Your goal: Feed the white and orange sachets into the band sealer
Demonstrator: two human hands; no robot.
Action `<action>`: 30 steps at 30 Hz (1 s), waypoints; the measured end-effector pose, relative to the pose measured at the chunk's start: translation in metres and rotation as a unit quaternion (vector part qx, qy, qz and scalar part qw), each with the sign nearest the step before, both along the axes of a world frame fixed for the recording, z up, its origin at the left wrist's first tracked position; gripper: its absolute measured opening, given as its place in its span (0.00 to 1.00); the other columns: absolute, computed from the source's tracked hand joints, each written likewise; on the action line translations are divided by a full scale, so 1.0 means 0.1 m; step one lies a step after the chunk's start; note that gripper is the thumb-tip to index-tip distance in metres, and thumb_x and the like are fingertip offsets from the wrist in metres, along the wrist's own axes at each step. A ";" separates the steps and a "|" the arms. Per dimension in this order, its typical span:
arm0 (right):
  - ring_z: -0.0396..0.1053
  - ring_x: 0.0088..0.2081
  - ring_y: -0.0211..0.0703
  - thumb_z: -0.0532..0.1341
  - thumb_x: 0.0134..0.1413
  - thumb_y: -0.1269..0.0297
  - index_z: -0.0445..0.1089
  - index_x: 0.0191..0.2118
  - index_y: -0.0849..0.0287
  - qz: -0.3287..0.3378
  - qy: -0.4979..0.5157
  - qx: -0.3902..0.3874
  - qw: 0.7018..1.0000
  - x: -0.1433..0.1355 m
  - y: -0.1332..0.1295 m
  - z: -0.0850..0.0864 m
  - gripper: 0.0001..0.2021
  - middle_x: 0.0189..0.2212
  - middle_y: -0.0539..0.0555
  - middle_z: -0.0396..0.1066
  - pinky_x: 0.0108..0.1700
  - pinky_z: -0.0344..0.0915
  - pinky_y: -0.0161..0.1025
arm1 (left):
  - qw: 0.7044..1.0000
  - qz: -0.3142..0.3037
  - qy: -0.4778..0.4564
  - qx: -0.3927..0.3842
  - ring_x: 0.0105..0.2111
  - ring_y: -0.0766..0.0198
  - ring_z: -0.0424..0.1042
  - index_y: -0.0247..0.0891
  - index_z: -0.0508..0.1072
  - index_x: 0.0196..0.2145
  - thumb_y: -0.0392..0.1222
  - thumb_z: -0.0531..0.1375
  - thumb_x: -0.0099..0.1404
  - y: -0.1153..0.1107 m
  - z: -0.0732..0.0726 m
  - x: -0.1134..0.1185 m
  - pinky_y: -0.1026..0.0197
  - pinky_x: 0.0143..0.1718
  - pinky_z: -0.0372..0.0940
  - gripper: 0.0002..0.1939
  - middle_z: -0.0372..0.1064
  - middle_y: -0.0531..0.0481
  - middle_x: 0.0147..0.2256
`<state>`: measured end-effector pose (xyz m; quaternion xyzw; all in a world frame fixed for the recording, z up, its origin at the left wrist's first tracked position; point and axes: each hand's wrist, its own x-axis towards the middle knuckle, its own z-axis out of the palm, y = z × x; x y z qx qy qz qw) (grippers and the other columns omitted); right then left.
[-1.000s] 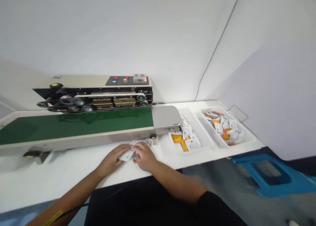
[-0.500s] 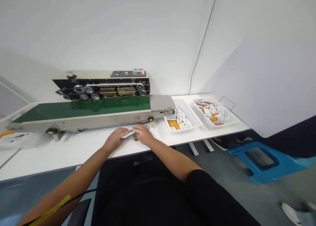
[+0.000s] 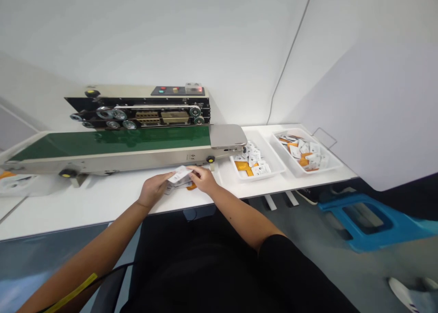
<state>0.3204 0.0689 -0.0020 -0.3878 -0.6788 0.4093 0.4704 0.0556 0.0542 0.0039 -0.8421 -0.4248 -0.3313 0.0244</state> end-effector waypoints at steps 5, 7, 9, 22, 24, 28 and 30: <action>0.78 0.44 0.47 0.73 0.51 0.46 0.61 0.68 0.52 0.108 0.153 -0.058 0.981 -0.03 -0.08 0.01 0.42 0.47 0.56 0.79 0.48 0.78 0.46 | 0.999 -0.018 0.027 0.023 0.56 0.53 0.77 0.42 0.72 0.62 0.43 0.52 0.78 -0.05 0.03 0.06 0.49 0.57 0.75 0.19 0.77 0.40 0.56; 0.79 0.43 0.48 0.74 0.47 0.45 0.66 0.63 0.53 0.093 0.182 -0.090 0.975 -0.07 -0.14 0.03 0.39 0.42 0.55 0.80 0.49 0.78 0.49 | 0.997 -0.057 0.057 0.008 0.60 0.51 0.74 0.42 0.71 0.63 0.44 0.54 0.78 -0.07 0.03 0.12 0.47 0.60 0.73 0.19 0.76 0.39 0.58; 0.79 0.39 0.47 0.73 0.47 0.43 0.72 0.52 0.55 0.056 0.190 -0.112 0.974 -0.08 -0.19 0.11 0.31 0.38 0.54 0.80 0.48 0.78 0.49 | 0.990 -0.113 0.083 -0.008 0.63 0.50 0.71 0.41 0.68 0.64 0.46 0.56 0.77 -0.06 0.03 0.19 0.44 0.62 0.71 0.21 0.74 0.38 0.59; 0.63 0.19 0.32 0.68 0.56 0.67 0.76 0.46 0.65 -0.167 0.044 -0.091 0.981 0.75 1.08 1.65 0.12 0.21 0.48 0.72 0.20 0.57 0.29 | 0.988 -0.107 0.043 -0.107 0.63 0.46 0.69 0.42 0.65 0.68 0.53 0.62 0.73 0.11 0.09 0.24 0.40 0.66 0.65 0.30 0.68 0.39 0.65; 0.61 0.18 0.31 0.67 0.56 0.70 0.76 0.41 0.66 -0.161 0.043 -0.131 0.977 0.72 1.23 1.66 0.07 0.18 0.49 0.70 0.19 0.55 0.28 | 0.987 -0.113 0.037 -0.105 0.63 0.46 0.70 0.42 0.69 0.65 0.53 0.62 0.73 0.12 0.09 0.24 0.40 0.66 0.65 0.27 0.69 0.40 0.64; 0.63 0.19 0.32 0.67 0.55 0.71 0.74 0.40 0.64 -0.165 0.085 -0.171 0.968 0.65 1.37 1.62 0.07 0.20 0.49 0.71 0.20 0.55 0.28 | 0.987 -0.117 0.039 -0.106 0.63 0.47 0.69 0.41 0.72 0.62 0.51 0.61 0.73 0.12 0.08 0.24 0.40 0.65 0.66 0.23 0.70 0.40 0.63; 0.65 0.21 0.33 0.69 0.53 0.68 0.73 0.38 0.62 -0.192 0.089 -0.153 0.965 0.68 1.39 1.59 0.08 0.23 0.50 0.72 0.21 0.54 0.29 | 0.987 -0.117 0.039 -0.108 0.62 0.47 0.69 0.41 0.72 0.61 0.50 0.61 0.73 0.12 0.07 0.24 0.39 0.64 0.66 0.22 0.70 0.40 0.63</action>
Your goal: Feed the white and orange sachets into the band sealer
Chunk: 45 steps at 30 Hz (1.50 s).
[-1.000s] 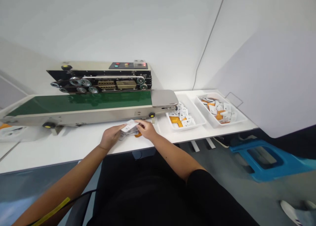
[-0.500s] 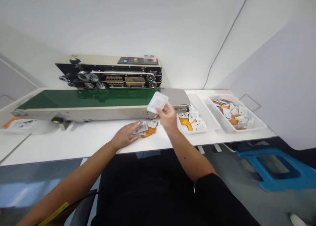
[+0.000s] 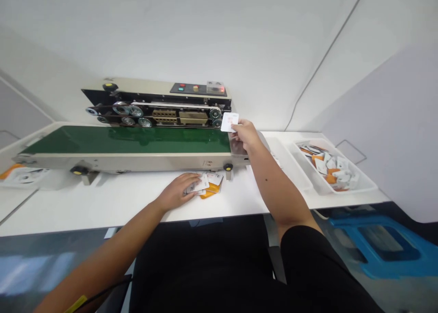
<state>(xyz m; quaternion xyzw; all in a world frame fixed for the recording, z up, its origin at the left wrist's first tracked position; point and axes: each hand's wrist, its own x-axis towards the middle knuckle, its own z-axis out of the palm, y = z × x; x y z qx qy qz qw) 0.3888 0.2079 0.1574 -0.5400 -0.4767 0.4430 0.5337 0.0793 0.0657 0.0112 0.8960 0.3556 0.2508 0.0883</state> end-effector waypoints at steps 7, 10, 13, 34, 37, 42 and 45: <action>0.58 0.23 0.33 0.70 0.52 0.57 0.76 0.34 0.61 -0.085 -0.124 0.197 0.969 0.23 -0.01 -0.06 0.12 0.20 0.43 0.62 0.29 0.58 0.34 | 1.000 -0.001 -0.012 -0.014 0.61 0.47 0.70 0.40 0.73 0.61 0.47 0.60 0.74 0.01 0.00 0.02 0.40 0.64 0.67 0.21 0.72 0.39 0.61; 0.67 0.29 0.37 0.69 0.53 0.59 0.81 0.39 0.60 -0.064 -0.217 0.228 0.947 0.25 0.00 -0.01 0.12 0.28 0.49 0.75 0.37 0.65 0.37 | 1.000 -0.003 -0.012 -0.011 0.61 0.47 0.70 0.40 0.74 0.59 0.48 0.60 0.74 0.02 0.00 0.02 0.40 0.63 0.67 0.19 0.73 0.39 0.60; 0.71 0.34 0.41 0.69 0.52 0.62 0.83 0.43 0.58 -0.047 -0.282 0.228 0.931 0.22 0.05 0.05 0.12 0.36 0.53 0.81 0.43 0.68 0.41 | 1.000 -0.004 -0.015 -0.005 0.61 0.47 0.70 0.39 0.76 0.57 0.48 0.60 0.74 0.02 -0.01 0.02 0.40 0.63 0.68 0.18 0.73 0.39 0.60; 0.74 0.48 0.50 0.58 0.66 0.69 0.77 0.52 0.51 0.091 -0.383 0.488 0.779 -0.43 -1.14 -0.45 0.14 0.46 0.54 0.79 0.58 0.71 0.56 | 1.000 0.015 -0.028 -0.001 0.57 0.51 0.74 0.41 0.76 0.55 0.42 0.63 0.72 0.01 0.01 -0.02 0.45 0.60 0.69 0.15 0.76 0.41 0.57; 0.75 0.48 0.48 0.57 0.67 0.70 0.77 0.52 0.49 0.151 -0.378 0.471 0.782 -0.44 -1.20 -0.57 0.15 0.47 0.53 0.80 0.58 0.73 0.52 | 0.998 -0.004 -0.059 0.028 0.56 0.51 0.76 0.42 0.77 0.54 0.43 0.62 0.74 0.03 0.08 -0.02 0.46 0.57 0.72 0.14 0.77 0.40 0.55; 0.77 0.47 0.51 0.59 0.66 0.69 0.77 0.51 0.43 0.134 -0.323 0.398 0.848 -0.40 -1.23 -0.68 0.15 0.44 0.53 0.81 0.57 0.74 0.55 | 0.992 -0.025 -0.080 0.094 0.53 0.51 0.77 0.42 0.79 0.51 0.44 0.61 0.75 0.04 0.20 -0.06 0.46 0.55 0.73 0.11 0.81 0.43 0.49; 0.77 0.47 0.53 0.60 0.66 0.65 0.76 0.53 0.44 0.134 -0.284 0.397 0.862 -0.38 -1.35 -0.70 0.14 0.45 0.54 0.81 0.57 0.73 0.56 | 0.991 -0.048 -0.072 0.103 0.45 0.56 0.80 0.43 0.80 0.50 0.41 0.58 0.77 0.09 0.48 0.03 0.53 0.50 0.74 0.11 0.82 0.46 0.43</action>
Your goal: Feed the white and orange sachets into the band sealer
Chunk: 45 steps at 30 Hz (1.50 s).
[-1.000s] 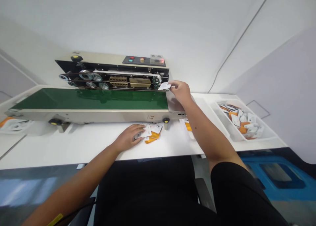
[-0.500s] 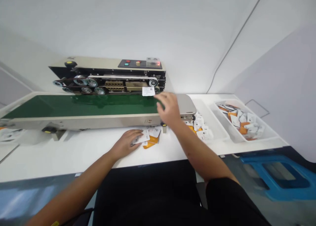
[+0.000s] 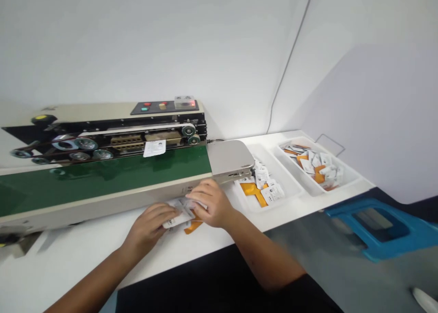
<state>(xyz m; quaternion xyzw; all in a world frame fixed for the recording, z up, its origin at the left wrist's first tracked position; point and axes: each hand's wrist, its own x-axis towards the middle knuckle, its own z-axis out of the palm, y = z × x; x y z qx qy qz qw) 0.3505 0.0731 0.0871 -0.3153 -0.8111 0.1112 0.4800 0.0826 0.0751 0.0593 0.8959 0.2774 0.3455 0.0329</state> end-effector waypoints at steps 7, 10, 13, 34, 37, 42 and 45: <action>0.76 0.36 0.50 0.64 0.66 0.55 0.78 0.46 0.49 -0.055 0.094 -0.173 0.979 0.09 -0.21 0.16 0.09 0.36 0.55 0.79 0.40 0.74 0.49 | 0.981 0.008 0.053 -0.188 0.33 0.62 0.78 0.46 0.80 0.44 0.48 0.61 0.72 0.16 1.29 0.58 0.64 0.34 0.68 0.09 0.81 0.53 0.37; 0.72 0.31 0.42 0.66 0.64 0.51 0.78 0.44 0.54 -0.040 0.180 -0.279 0.942 0.14 -0.20 0.29 0.12 0.31 0.52 0.76 0.32 0.71 0.40 | 0.975 0.048 0.022 -0.215 0.31 0.63 0.78 0.48 0.78 0.51 0.48 0.61 0.71 0.20 1.55 0.65 0.64 0.34 0.68 0.13 0.81 0.55 0.37; 0.73 0.30 0.38 0.68 0.61 0.50 0.77 0.48 0.55 -0.008 0.225 -0.361 0.905 0.19 -0.17 0.44 0.16 0.36 0.53 0.79 0.29 0.70 0.35 | 0.968 0.057 0.016 -0.244 0.30 0.62 0.77 0.47 0.77 0.52 0.49 0.61 0.70 0.26 1.53 0.57 0.64 0.32 0.67 0.15 0.81 0.54 0.37; 0.69 0.23 0.33 0.67 0.62 0.69 0.74 0.39 0.64 -0.079 0.252 -0.490 0.831 0.08 1.36 1.05 0.04 0.29 0.57 0.77 0.25 0.70 0.30 | 0.976 0.125 0.108 -0.141 0.29 0.57 0.74 0.44 0.76 0.49 0.53 0.58 0.71 0.30 1.50 0.24 0.61 0.32 0.61 0.16 0.75 0.53 0.28; 0.73 0.31 0.38 0.68 0.61 0.64 0.74 0.50 0.61 -0.162 0.158 -0.368 0.902 0.11 1.22 1.03 0.13 0.40 0.57 0.78 0.30 0.73 0.35 | 0.975 0.129 0.106 -0.144 0.30 0.56 0.74 0.44 0.76 0.45 0.55 0.58 0.72 0.27 1.55 0.20 0.61 0.33 0.61 0.15 0.72 0.53 0.26; 0.75 0.44 0.46 0.60 0.67 0.65 0.74 0.56 0.53 -0.181 -0.003 -0.072 0.981 0.12 0.31 0.68 0.15 0.45 0.57 0.77 0.46 0.75 0.45 | 0.964 0.121 0.171 -0.161 0.28 0.55 0.73 0.43 0.75 0.34 0.52 0.60 0.70 0.26 1.56 0.13 0.59 0.34 0.62 0.12 0.68 0.51 0.23; 0.75 0.42 0.49 0.61 0.65 0.66 0.76 0.52 0.53 -0.044 -0.164 -0.059 0.984 0.02 -0.22 0.17 0.12 0.41 0.57 0.79 0.45 0.75 0.48 | 0.953 0.041 0.245 -0.176 0.25 0.57 0.72 0.42 0.75 0.30 0.46 0.63 0.67 0.22 1.39 0.25 0.60 0.31 0.63 0.09 0.70 0.50 0.24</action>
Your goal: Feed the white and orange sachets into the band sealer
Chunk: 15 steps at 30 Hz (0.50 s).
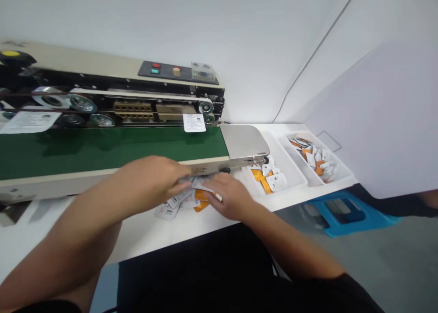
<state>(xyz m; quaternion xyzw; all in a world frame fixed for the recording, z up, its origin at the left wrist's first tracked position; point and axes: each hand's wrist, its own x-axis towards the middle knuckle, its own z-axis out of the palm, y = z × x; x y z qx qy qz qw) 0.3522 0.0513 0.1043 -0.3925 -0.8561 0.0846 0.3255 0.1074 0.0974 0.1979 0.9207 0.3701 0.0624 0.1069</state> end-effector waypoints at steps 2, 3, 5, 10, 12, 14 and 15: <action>0.75 0.42 0.49 0.58 0.64 0.70 0.76 0.48 0.55 0.006 -0.012 -0.004 1.000 -0.04 -0.19 -0.34 0.12 0.40 0.57 0.79 0.45 0.75 0.48 | 0.996 -0.054 0.054 -0.041 0.28 0.56 0.75 0.40 0.77 0.32 0.40 0.64 0.65 -0.06 -0.22 0.17 0.60 0.31 0.65 0.04 0.75 0.47 0.29; 0.75 0.40 0.49 0.57 0.63 0.71 0.76 0.46 0.54 -0.012 0.002 -0.003 1.000 -0.03 -0.25 -0.48 0.12 0.38 0.56 0.79 0.43 0.75 0.48 | 0.994 -0.061 0.072 -0.054 0.29 0.55 0.77 0.39 0.78 0.33 0.36 0.65 0.63 -0.09 -0.36 0.28 0.59 0.32 0.66 0.01 0.77 0.46 0.31; 0.75 0.36 0.49 0.56 0.62 0.72 0.75 0.42 0.52 -0.059 0.037 -0.004 0.998 0.02 -0.29 -0.68 0.12 0.33 0.54 0.77 0.40 0.75 0.47 | 0.993 -0.064 0.079 -0.052 0.37 0.50 0.80 0.36 0.79 0.41 0.31 0.65 0.62 -0.14 -0.65 0.48 0.57 0.37 0.71 0.09 0.80 0.40 0.39; 0.76 0.33 0.51 0.56 0.61 0.71 0.74 0.44 0.46 -0.090 0.067 -0.020 0.993 0.17 -0.28 -0.86 0.13 0.30 0.52 0.76 0.35 0.75 0.49 | 0.993 -0.040 0.115 0.001 0.57 0.38 0.75 0.27 0.74 0.58 0.27 0.63 0.64 -0.12 -1.16 0.75 0.48 0.50 0.74 0.24 0.72 0.23 0.58; 0.76 0.34 0.53 0.56 0.61 0.70 0.74 0.45 0.46 -0.079 0.051 -0.028 0.995 0.17 -0.26 -0.89 0.14 0.31 0.54 0.77 0.35 0.76 0.51 | 0.993 -0.015 0.116 0.006 0.50 0.38 0.79 0.24 0.75 0.55 0.29 0.61 0.67 -0.09 -1.22 0.77 0.47 0.45 0.75 0.19 0.76 0.23 0.51; 0.76 0.35 0.55 0.56 0.60 0.70 0.74 0.45 0.48 -0.070 0.034 -0.030 0.997 0.14 -0.24 -0.90 0.14 0.32 0.55 0.77 0.38 0.76 0.53 | 0.994 -0.002 0.113 0.014 0.43 0.40 0.81 0.24 0.78 0.49 0.28 0.59 0.68 -0.07 -1.21 0.80 0.48 0.40 0.75 0.14 0.79 0.25 0.44; 0.75 0.36 0.55 0.56 0.59 0.70 0.74 0.44 0.49 -0.067 0.030 -0.029 0.997 0.13 -0.22 -0.90 0.13 0.32 0.56 0.76 0.39 0.76 0.53 | 0.994 -0.003 0.112 0.018 0.41 0.42 0.82 0.25 0.79 0.47 0.28 0.58 0.68 -0.06 -1.18 0.81 0.50 0.39 0.75 0.12 0.79 0.27 0.42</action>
